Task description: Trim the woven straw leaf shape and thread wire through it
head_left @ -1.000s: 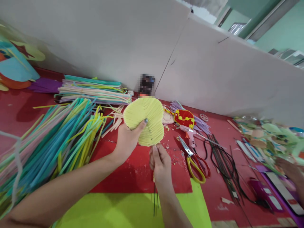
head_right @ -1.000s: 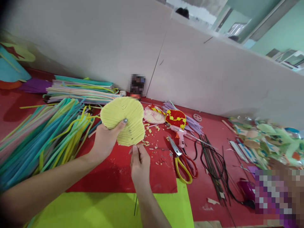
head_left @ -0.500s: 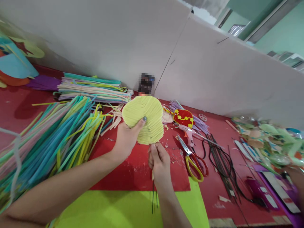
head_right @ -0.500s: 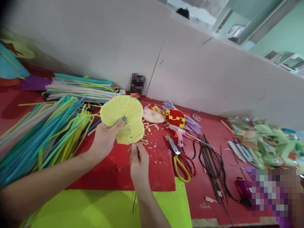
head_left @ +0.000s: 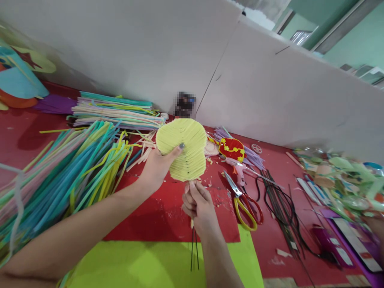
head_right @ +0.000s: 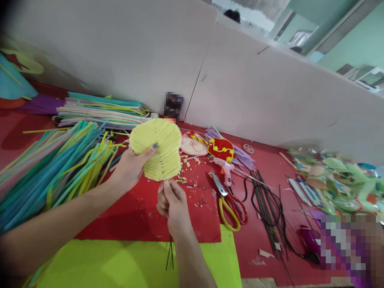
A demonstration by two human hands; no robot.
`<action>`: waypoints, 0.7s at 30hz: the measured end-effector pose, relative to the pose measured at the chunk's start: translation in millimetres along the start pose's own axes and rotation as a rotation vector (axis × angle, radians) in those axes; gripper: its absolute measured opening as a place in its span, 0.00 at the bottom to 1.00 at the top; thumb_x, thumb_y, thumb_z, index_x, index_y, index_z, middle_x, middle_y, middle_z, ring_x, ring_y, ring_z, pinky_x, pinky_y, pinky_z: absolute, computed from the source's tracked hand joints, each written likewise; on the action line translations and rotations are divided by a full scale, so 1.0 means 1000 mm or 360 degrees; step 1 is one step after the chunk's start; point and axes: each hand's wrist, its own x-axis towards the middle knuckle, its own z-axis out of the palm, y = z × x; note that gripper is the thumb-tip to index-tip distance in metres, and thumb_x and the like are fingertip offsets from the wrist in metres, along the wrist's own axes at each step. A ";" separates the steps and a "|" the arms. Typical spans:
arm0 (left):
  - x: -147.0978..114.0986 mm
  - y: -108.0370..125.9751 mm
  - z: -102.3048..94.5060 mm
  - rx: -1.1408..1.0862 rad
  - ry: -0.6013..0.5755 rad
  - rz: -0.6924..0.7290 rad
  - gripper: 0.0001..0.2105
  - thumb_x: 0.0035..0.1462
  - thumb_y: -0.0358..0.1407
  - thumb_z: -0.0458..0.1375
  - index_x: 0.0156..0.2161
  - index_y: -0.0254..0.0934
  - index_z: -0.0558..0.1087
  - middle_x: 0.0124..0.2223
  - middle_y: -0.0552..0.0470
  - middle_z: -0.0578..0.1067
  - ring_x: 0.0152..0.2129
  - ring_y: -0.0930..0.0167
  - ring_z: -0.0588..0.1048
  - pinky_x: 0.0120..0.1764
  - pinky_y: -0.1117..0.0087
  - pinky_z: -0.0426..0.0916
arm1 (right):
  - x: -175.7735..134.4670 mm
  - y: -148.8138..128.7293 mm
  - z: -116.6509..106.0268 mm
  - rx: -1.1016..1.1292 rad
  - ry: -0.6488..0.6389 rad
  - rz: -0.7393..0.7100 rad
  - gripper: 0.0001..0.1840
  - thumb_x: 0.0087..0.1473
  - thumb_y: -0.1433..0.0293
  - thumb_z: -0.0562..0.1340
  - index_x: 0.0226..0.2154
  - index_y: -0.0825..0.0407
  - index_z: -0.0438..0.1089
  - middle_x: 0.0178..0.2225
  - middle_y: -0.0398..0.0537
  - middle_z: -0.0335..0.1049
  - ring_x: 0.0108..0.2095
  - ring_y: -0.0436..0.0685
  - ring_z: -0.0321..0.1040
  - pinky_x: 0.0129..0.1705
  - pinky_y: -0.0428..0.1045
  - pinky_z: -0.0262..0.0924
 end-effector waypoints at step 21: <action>0.003 0.018 0.000 -0.0297 0.0255 0.0082 0.16 0.43 0.39 0.66 0.39 0.35 0.75 0.45 0.46 0.77 0.44 0.65 0.75 0.48 0.64 0.68 | -0.008 0.031 0.020 -0.1529 0.0518 -0.0577 0.16 0.63 0.61 0.47 0.31 0.51 0.63 0.20 0.38 0.60 0.18 0.46 0.52 0.23 0.44 0.45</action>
